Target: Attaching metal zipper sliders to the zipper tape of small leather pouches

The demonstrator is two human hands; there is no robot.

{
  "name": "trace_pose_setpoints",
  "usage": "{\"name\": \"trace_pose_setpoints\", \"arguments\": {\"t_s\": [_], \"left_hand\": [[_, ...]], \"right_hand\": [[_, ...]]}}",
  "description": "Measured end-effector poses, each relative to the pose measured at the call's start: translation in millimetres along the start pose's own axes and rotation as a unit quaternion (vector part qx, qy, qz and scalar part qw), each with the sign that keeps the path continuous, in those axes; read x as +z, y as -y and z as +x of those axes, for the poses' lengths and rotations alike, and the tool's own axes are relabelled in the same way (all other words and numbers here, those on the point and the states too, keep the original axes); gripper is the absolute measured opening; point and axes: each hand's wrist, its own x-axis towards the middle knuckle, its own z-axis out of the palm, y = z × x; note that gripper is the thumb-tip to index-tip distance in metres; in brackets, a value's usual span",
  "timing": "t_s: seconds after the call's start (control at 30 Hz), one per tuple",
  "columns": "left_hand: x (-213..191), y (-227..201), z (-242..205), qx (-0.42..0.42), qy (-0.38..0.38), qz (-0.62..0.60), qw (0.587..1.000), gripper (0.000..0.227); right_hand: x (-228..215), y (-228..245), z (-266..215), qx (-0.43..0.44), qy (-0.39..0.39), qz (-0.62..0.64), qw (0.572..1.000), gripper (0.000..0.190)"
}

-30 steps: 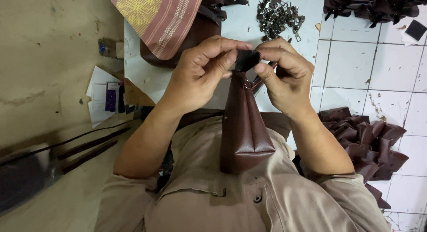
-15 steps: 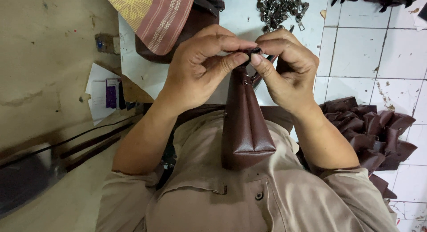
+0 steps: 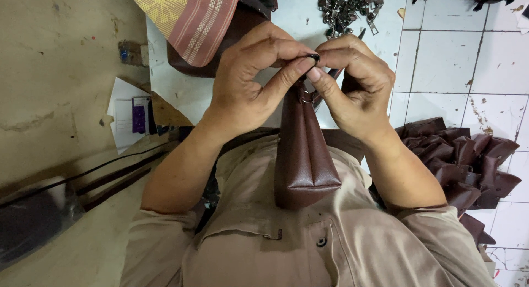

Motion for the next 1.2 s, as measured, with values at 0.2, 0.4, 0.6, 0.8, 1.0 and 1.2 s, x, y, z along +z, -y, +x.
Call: {"name": "trace_pose_setpoints", "arguments": {"t_s": [0.2,0.4,0.6,0.8,1.0,1.2], "left_hand": [[2,5,-5,-0.021,0.000,-0.008,1.000,0.015],[1,11,-7,-0.008,0.023,0.001,1.000,0.021],[7,10,-6,0.009,-0.006,-0.002,1.000,0.014],[11,4,-5,0.002,-0.020,-0.010,1.000,0.011],[16,3,-4,0.021,-0.041,-0.007,0.999,0.005],[20,2,-3,0.035,-0.055,0.008,0.998,0.004]], "right_hand": [[-1,-3,-2,0.005,-0.006,0.004,1.000,0.010],[-1,-7,-5,0.009,-0.013,0.013,1.000,0.007],[0,-2,-7,0.020,-0.021,0.004,1.000,0.007],[1,-5,-8,0.005,-0.028,0.013,1.000,0.007],[-2,-6,-10,0.007,-0.023,-0.003,1.000,0.008],[0,-8,-8,-0.001,-0.039,0.006,0.999,0.009]]}}
